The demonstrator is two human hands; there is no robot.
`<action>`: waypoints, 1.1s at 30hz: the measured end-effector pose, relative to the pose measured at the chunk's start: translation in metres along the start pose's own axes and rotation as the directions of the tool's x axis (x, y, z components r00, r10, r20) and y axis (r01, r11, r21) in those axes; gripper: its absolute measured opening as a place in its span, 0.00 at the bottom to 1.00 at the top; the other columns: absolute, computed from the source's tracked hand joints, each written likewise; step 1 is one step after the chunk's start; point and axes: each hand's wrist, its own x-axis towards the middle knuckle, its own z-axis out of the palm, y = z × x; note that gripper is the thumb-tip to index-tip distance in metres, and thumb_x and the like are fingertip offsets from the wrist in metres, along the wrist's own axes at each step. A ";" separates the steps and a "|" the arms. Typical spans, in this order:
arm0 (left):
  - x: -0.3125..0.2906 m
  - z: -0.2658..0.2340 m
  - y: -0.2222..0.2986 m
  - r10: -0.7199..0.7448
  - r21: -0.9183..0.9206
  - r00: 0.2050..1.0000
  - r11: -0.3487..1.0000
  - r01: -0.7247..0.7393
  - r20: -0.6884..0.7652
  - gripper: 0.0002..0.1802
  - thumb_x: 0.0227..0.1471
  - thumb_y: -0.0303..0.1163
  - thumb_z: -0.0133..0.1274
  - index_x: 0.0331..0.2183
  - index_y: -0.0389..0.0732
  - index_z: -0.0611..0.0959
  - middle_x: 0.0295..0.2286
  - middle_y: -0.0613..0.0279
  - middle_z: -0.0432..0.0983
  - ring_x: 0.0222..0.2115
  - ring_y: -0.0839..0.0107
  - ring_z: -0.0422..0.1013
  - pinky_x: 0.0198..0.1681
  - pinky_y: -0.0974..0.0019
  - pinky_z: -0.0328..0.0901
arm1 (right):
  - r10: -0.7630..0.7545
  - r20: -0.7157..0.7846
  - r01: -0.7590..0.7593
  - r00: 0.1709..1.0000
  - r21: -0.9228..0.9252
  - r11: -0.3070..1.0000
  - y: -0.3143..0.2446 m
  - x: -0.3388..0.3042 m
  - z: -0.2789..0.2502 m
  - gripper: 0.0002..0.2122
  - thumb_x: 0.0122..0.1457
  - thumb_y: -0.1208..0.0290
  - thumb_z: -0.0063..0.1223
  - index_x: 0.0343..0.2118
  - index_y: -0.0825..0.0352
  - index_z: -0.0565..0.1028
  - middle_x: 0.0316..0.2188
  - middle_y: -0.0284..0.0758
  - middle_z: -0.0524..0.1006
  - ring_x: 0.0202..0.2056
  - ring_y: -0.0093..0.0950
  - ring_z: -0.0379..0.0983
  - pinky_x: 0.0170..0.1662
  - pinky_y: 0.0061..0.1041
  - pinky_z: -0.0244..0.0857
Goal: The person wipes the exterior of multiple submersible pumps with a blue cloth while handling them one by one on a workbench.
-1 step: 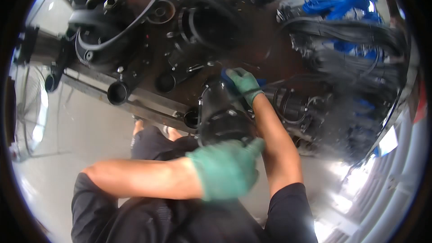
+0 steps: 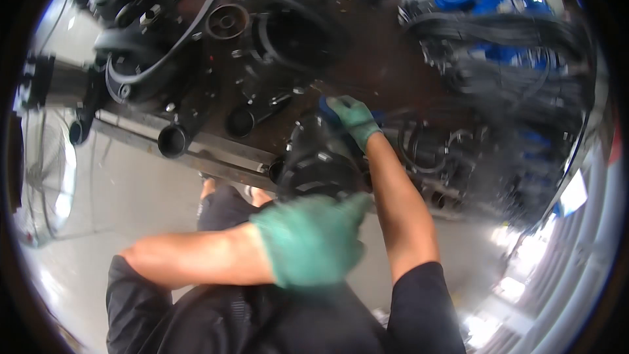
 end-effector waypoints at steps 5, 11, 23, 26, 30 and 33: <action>-0.028 -0.075 -0.035 0.300 0.400 0.953 0.879 -0.261 -0.037 0.13 0.42 0.41 0.70 0.25 0.45 0.84 0.29 0.60 0.81 0.37 0.53 0.80 0.29 0.59 0.76 | -0.110 -0.258 0.192 0.960 0.319 0.928 0.049 -0.021 0.023 0.22 0.70 0.54 0.52 0.56 0.67 0.77 0.46 0.43 0.82 0.48 0.36 0.78 0.54 0.32 0.68; -0.025 -0.084 -0.045 0.292 0.605 0.955 0.770 -0.204 -0.050 0.25 0.34 0.52 0.75 0.28 0.44 0.85 0.25 0.66 0.81 0.43 0.47 0.81 0.34 0.55 0.78 | -0.131 -0.638 0.397 0.759 0.294 0.869 0.102 -0.079 0.100 0.23 0.75 0.53 0.43 0.61 0.67 0.72 0.51 0.47 0.80 0.51 0.42 0.76 0.56 0.37 0.68; 0.130 -0.047 -0.008 0.137 0.593 0.990 0.798 -0.106 -0.008 0.24 0.44 0.49 0.74 0.25 0.38 0.84 0.22 0.56 0.76 0.20 0.56 0.72 0.28 0.58 0.69 | -0.160 -0.468 0.295 0.869 0.229 0.928 0.155 -0.159 0.128 0.15 0.68 0.62 0.55 0.52 0.66 0.77 0.41 0.53 0.82 0.44 0.56 0.78 0.47 0.47 0.74; 0.154 -0.055 -0.019 -0.092 0.612 0.993 0.791 0.027 0.076 0.15 0.50 0.36 0.72 0.37 0.37 0.89 0.28 0.56 0.83 0.24 0.66 0.77 0.31 0.64 0.72 | -0.076 -0.743 0.388 0.665 0.257 0.885 0.122 -0.169 0.091 0.21 0.64 0.63 0.61 0.56 0.67 0.72 0.39 0.54 0.82 0.41 0.57 0.79 0.44 0.49 0.74; 0.185 -0.019 0.002 -0.123 0.738 0.985 0.675 -0.005 0.119 0.21 0.52 0.46 0.70 0.38 0.38 0.90 0.27 0.53 0.85 0.26 0.66 0.81 0.33 0.62 0.73 | -0.065 -0.873 0.418 0.483 0.164 0.894 0.121 -0.097 0.108 0.23 0.69 0.59 0.55 0.61 0.68 0.70 0.51 0.60 0.76 0.52 0.57 0.74 0.54 0.49 0.69; 0.188 -0.012 0.002 -0.165 0.689 0.984 0.721 0.070 0.072 0.25 0.51 0.51 0.70 0.39 0.38 0.90 0.29 0.51 0.86 0.28 0.61 0.83 0.34 0.62 0.74 | -0.015 -0.769 0.401 0.639 0.316 0.860 0.108 -0.099 0.137 0.22 0.69 0.65 0.52 0.63 0.66 0.68 0.55 0.58 0.71 0.53 0.59 0.70 0.56 0.49 0.67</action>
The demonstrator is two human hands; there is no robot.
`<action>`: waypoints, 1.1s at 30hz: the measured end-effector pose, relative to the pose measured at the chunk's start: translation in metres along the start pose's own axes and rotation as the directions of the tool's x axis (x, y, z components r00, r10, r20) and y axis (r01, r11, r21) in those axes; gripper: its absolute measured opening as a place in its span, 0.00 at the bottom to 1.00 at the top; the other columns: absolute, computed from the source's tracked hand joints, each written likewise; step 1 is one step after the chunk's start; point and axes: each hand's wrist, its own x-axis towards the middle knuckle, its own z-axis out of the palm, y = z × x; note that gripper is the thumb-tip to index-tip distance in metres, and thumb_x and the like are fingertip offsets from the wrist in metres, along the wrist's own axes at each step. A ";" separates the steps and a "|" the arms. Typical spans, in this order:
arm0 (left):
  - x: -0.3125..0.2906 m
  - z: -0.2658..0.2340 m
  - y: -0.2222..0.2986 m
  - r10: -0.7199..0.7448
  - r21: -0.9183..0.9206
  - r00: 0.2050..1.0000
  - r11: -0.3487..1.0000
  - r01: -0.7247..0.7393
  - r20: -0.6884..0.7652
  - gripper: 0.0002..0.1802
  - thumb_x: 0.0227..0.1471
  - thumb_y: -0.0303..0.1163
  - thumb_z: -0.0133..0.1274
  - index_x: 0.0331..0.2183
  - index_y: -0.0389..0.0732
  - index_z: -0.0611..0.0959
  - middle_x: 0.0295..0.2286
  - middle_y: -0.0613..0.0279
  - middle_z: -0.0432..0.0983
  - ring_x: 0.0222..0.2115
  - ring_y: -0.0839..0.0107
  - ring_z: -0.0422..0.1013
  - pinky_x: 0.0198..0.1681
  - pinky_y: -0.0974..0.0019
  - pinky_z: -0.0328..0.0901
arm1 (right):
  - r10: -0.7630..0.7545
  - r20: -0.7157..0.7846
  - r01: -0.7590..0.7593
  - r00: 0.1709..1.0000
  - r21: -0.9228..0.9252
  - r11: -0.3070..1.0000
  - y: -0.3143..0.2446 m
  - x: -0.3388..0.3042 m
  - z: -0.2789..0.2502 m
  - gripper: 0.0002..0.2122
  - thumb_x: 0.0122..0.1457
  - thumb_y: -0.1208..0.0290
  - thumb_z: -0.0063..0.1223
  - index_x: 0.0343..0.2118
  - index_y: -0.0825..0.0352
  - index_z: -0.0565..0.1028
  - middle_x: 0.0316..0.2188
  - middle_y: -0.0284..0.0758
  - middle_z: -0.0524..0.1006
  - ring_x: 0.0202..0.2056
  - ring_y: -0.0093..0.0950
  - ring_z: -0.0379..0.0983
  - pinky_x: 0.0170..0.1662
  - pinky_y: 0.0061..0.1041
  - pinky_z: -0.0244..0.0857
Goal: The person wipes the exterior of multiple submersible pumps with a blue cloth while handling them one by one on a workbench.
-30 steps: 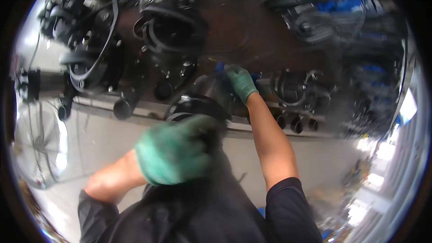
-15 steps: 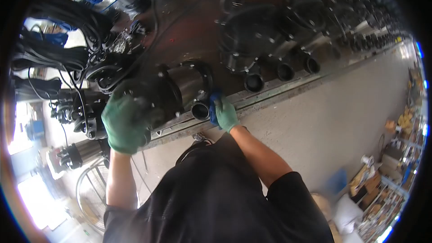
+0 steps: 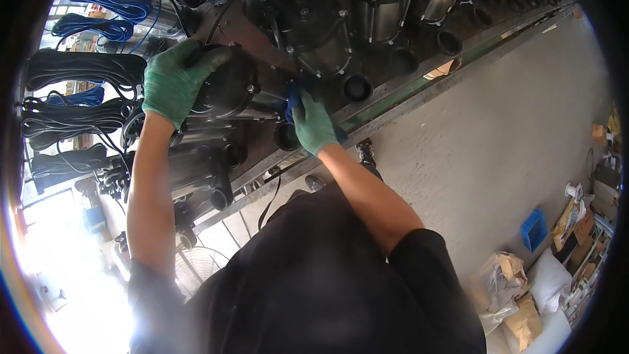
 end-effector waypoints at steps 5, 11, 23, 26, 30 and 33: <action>-0.007 -0.002 -0.003 0.043 0.121 0.999 0.992 -0.040 -0.020 0.26 0.52 0.55 0.68 0.43 0.45 0.90 0.33 0.56 0.87 0.33 0.59 0.83 0.37 0.60 0.76 | -0.100 0.482 0.151 0.870 -0.067 0.986 0.015 -0.033 -0.073 0.20 0.61 0.69 0.57 0.57 0.67 0.75 0.48 0.52 0.79 0.49 0.54 0.76 0.55 0.44 0.71; 0.005 -0.010 -0.026 0.241 0.190 0.962 0.946 -0.263 0.131 0.25 0.62 0.57 0.56 0.52 0.53 0.85 0.42 0.50 0.84 0.42 0.48 0.80 0.47 0.50 0.74 | -0.126 0.178 0.188 0.976 -0.393 0.900 -0.057 -0.006 -0.074 0.26 0.62 0.62 0.63 0.61 0.66 0.70 0.56 0.52 0.75 0.55 0.50 0.74 0.58 0.43 0.70; 0.068 -0.029 -0.002 0.127 0.162 0.965 0.973 -0.166 0.228 0.25 0.62 0.43 0.58 0.56 0.40 0.83 0.52 0.49 0.81 0.52 0.50 0.78 0.53 0.50 0.73 | 0.040 0.201 0.075 0.979 -0.534 0.842 -0.105 -0.064 -0.062 0.16 0.53 0.68 0.61 0.45 0.64 0.81 0.43 0.44 0.81 0.46 0.45 0.79 0.50 0.44 0.73; 0.080 -0.041 -0.020 0.070 0.305 0.954 0.939 -0.162 0.291 0.20 0.57 0.31 0.60 0.52 0.41 0.87 0.51 0.49 0.82 0.49 0.50 0.80 0.46 0.51 0.75 | 0.393 0.147 -0.403 0.908 0.050 0.914 -0.072 -0.102 -0.043 0.16 0.59 0.71 0.61 0.49 0.69 0.79 0.42 0.41 0.83 0.42 0.31 0.81 0.47 0.29 0.74; 0.111 -0.030 -0.033 0.218 0.565 0.873 0.688 -0.455 0.437 0.22 0.58 0.32 0.61 0.55 0.44 0.85 0.55 0.52 0.78 0.54 0.55 0.77 0.50 0.54 0.74 | 0.675 -0.018 -0.498 0.737 0.661 0.561 -0.040 -0.103 0.038 0.17 0.65 0.69 0.58 0.55 0.66 0.76 0.42 0.31 0.81 0.39 0.25 0.76 0.45 0.27 0.73; 0.104 -0.025 -0.018 0.204 0.386 0.921 0.861 -0.330 0.332 0.20 0.61 0.31 0.57 0.55 0.45 0.85 0.58 0.56 0.76 0.54 0.57 0.76 0.52 0.56 0.74 | 0.543 -0.370 -0.242 0.754 0.612 0.753 0.003 -0.059 0.107 0.19 0.66 0.65 0.56 0.57 0.68 0.73 0.46 0.36 0.79 0.43 0.29 0.75 0.49 0.29 0.70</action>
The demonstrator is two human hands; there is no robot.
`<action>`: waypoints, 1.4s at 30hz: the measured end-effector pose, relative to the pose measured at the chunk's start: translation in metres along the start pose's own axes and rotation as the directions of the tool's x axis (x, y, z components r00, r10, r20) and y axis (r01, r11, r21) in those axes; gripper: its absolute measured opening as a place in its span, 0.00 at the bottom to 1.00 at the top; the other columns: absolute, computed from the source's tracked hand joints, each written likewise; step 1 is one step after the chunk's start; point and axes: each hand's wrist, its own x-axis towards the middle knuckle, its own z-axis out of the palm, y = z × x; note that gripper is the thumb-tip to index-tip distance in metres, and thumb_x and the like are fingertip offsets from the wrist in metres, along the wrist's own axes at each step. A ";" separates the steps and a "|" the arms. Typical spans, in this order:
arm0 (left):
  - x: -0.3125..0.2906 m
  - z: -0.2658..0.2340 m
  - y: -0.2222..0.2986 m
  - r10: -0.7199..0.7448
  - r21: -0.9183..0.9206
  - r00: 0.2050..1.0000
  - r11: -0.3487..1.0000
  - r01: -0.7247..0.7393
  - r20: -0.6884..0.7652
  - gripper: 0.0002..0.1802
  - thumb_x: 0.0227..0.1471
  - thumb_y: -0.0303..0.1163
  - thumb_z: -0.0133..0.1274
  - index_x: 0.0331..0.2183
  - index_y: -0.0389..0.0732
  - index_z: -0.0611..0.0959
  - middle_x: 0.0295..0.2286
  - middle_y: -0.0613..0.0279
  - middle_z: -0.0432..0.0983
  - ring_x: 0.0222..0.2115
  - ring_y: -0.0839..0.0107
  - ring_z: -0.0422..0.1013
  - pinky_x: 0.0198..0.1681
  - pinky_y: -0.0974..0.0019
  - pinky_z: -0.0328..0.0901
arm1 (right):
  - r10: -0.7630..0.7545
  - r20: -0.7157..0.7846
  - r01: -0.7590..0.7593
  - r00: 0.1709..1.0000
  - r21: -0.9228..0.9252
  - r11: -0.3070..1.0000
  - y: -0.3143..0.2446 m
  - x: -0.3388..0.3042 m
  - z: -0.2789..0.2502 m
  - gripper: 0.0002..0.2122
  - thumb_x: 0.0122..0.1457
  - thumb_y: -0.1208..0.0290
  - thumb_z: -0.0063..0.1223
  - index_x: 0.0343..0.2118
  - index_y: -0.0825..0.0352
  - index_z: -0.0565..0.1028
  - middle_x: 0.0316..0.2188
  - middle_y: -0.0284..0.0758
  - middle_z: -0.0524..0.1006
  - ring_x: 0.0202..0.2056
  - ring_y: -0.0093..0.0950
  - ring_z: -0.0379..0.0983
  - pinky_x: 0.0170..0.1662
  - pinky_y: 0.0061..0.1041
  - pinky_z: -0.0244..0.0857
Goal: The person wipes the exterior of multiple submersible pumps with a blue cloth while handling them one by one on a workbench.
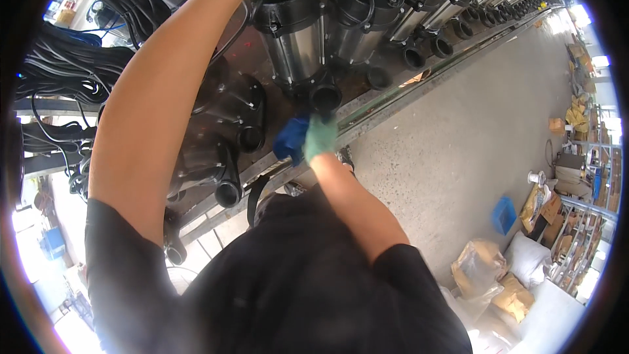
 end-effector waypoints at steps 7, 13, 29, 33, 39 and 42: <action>-0.007 -0.016 0.014 0.151 0.377 0.968 0.900 -0.219 0.201 0.42 0.63 0.29 0.54 0.72 0.60 0.57 0.70 0.58 0.56 0.63 0.59 0.67 0.59 0.60 0.72 | -0.131 0.008 0.109 0.991 -0.603 0.790 0.059 0.017 0.098 0.31 0.66 0.62 0.54 0.63 0.81 0.61 0.55 0.54 0.77 0.55 0.46 0.74 0.61 0.38 0.65; -0.001 0.031 -0.015 0.000 -0.285 0.982 0.957 -0.054 -0.188 0.29 0.69 0.54 0.45 0.56 0.40 0.79 0.47 0.43 0.82 0.49 0.43 0.76 0.54 0.50 0.70 | 0.101 0.685 0.270 0.722 -0.413 0.870 -0.094 -0.028 0.011 0.26 0.58 0.68 0.63 0.59 0.70 0.70 0.47 0.52 0.79 0.48 0.45 0.79 0.54 0.38 0.71; -0.067 0.025 0.031 -0.129 -0.303 0.981 0.950 0.080 -0.145 0.26 0.67 0.53 0.47 0.52 0.44 0.82 0.44 0.45 0.83 0.46 0.42 0.78 0.51 0.46 0.72 | -0.533 0.802 0.942 0.270 -0.334 -0.025 -0.118 -0.003 0.002 0.20 0.51 0.68 0.69 0.48 0.60 0.80 0.49 0.38 0.75 0.48 0.47 0.73 0.49 0.47 0.71; -0.075 0.020 0.043 -0.147 -0.314 0.976 0.945 0.091 -0.161 0.26 0.67 0.54 0.48 0.51 0.44 0.82 0.44 0.45 0.83 0.46 0.42 0.78 0.50 0.46 0.72 | -0.699 0.517 0.867 0.494 -0.236 0.439 -0.156 -0.031 0.017 0.14 0.57 0.69 0.67 0.43 0.67 0.78 0.34 0.46 0.78 0.34 0.49 0.77 0.40 0.42 0.73; -0.079 0.024 0.055 -0.135 -0.315 0.959 0.948 0.052 -0.248 0.24 0.67 0.53 0.49 0.46 0.44 0.84 0.39 0.49 0.85 0.41 0.46 0.80 0.45 0.46 0.74 | -0.689 0.298 0.749 0.661 -0.317 0.581 -0.140 -0.030 0.005 0.14 0.59 0.71 0.68 0.46 0.68 0.79 0.32 0.43 0.81 0.32 0.40 0.79 0.39 0.34 0.73; -0.088 0.030 0.049 -0.169 -0.312 0.959 0.945 0.093 -0.226 0.24 0.67 0.53 0.49 0.46 0.43 0.84 0.38 0.49 0.85 0.40 0.46 0.80 0.44 0.46 0.74 | -0.505 0.387 0.615 0.771 -0.248 0.749 -0.168 -0.048 0.012 0.13 0.59 0.71 0.67 0.44 0.69 0.80 0.35 0.45 0.82 0.34 0.39 0.80 0.39 0.33 0.74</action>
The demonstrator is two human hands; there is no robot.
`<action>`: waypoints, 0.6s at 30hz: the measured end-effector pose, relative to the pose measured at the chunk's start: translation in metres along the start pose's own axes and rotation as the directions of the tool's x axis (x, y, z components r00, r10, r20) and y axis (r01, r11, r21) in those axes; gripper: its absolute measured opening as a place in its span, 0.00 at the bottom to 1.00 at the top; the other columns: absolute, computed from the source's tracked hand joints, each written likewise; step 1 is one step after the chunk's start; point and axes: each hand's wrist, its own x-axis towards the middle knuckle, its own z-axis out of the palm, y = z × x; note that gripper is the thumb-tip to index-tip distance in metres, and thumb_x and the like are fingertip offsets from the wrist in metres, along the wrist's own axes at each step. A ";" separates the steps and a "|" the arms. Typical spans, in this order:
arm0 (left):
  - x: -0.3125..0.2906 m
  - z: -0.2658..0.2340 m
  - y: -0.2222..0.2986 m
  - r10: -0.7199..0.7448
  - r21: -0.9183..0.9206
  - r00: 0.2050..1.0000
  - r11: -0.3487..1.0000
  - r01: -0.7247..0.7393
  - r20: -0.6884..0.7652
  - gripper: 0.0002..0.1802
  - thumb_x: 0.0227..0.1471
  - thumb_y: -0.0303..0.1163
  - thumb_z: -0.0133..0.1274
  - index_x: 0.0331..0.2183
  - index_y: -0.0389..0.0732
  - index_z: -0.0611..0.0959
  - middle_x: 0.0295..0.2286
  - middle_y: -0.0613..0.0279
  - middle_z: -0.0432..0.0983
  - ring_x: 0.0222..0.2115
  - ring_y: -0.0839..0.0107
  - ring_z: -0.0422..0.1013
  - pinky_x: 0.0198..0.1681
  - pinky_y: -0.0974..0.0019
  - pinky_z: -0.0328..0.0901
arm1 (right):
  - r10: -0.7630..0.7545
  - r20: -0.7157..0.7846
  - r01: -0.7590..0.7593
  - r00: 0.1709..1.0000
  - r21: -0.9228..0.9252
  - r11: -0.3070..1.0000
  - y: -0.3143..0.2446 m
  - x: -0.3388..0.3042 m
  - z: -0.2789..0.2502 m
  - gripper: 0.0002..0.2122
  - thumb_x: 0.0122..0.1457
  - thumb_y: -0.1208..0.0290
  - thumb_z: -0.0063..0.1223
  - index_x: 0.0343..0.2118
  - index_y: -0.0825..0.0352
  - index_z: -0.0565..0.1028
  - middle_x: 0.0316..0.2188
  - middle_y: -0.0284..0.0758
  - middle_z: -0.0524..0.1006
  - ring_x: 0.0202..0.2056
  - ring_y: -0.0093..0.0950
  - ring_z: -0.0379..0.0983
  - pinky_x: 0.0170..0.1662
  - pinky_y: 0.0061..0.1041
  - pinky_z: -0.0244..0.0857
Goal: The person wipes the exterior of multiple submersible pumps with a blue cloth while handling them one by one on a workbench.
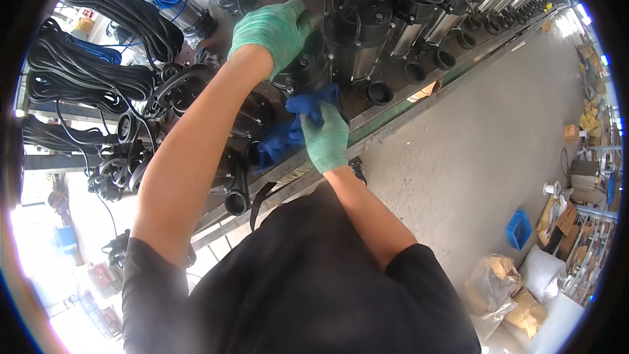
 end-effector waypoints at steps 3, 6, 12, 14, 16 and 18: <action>0.000 0.006 -0.006 0.019 0.013 0.999 1.000 -0.019 -0.027 0.24 0.67 0.53 0.49 0.46 0.44 0.85 0.38 0.49 0.85 0.40 0.46 0.81 0.44 0.46 0.74 | -0.102 -0.072 0.096 0.992 -0.083 0.992 -0.007 -0.003 0.013 0.12 0.55 0.72 0.67 0.41 0.69 0.79 0.32 0.47 0.80 0.33 0.49 0.78 0.37 0.40 0.73; 0.003 0.006 -0.002 0.046 0.013 0.997 0.999 -0.045 -0.060 0.23 0.67 0.53 0.48 0.46 0.45 0.85 0.38 0.51 0.85 0.40 0.47 0.81 0.43 0.46 0.74 | -0.031 0.044 0.043 0.999 -0.329 0.943 0.040 -0.007 0.021 0.14 0.55 0.70 0.67 0.43 0.69 0.78 0.34 0.49 0.80 0.37 0.49 0.78 0.41 0.44 0.73; 0.004 0.012 -0.006 0.047 -0.034 0.999 0.998 -0.048 -0.025 0.24 0.67 0.54 0.47 0.46 0.45 0.85 0.38 0.51 0.85 0.40 0.45 0.80 0.44 0.46 0.74 | 0.104 0.150 -0.029 0.983 -0.433 0.901 0.066 -0.025 0.025 0.17 0.59 0.67 0.63 0.47 0.71 0.76 0.43 0.53 0.78 0.45 0.54 0.76 0.50 0.47 0.72; 0.005 0.002 -0.008 0.042 -0.021 0.999 0.999 -0.043 -0.026 0.25 0.68 0.55 0.46 0.49 0.45 0.83 0.39 0.49 0.85 0.41 0.45 0.80 0.46 0.47 0.73 | 0.028 0.129 0.019 0.991 -0.349 0.937 0.034 -0.007 0.024 0.18 0.59 0.68 0.63 0.48 0.71 0.75 0.44 0.53 0.78 0.45 0.54 0.76 0.49 0.47 0.72; -0.004 0.004 -0.013 0.019 -0.018 1.000 1.000 -0.019 0.003 0.27 0.69 0.56 0.44 0.51 0.45 0.82 0.40 0.47 0.84 0.43 0.44 0.79 0.49 0.47 0.72 | -0.038 0.084 0.056 0.996 -0.228 0.972 0.007 -0.006 0.024 0.19 0.58 0.69 0.63 0.50 0.72 0.74 0.44 0.53 0.77 0.45 0.54 0.75 0.47 0.46 0.72; 0.000 0.000 -0.001 0.008 -0.066 0.999 0.998 -0.005 0.038 0.28 0.69 0.57 0.43 0.53 0.45 0.81 0.41 0.46 0.84 0.44 0.43 0.79 0.50 0.48 0.72 | -0.223 0.008 0.205 0.975 -0.422 0.883 0.033 -0.010 0.029 0.22 0.57 0.70 0.64 0.53 0.72 0.71 0.46 0.53 0.74 0.44 0.53 0.74 0.46 0.45 0.72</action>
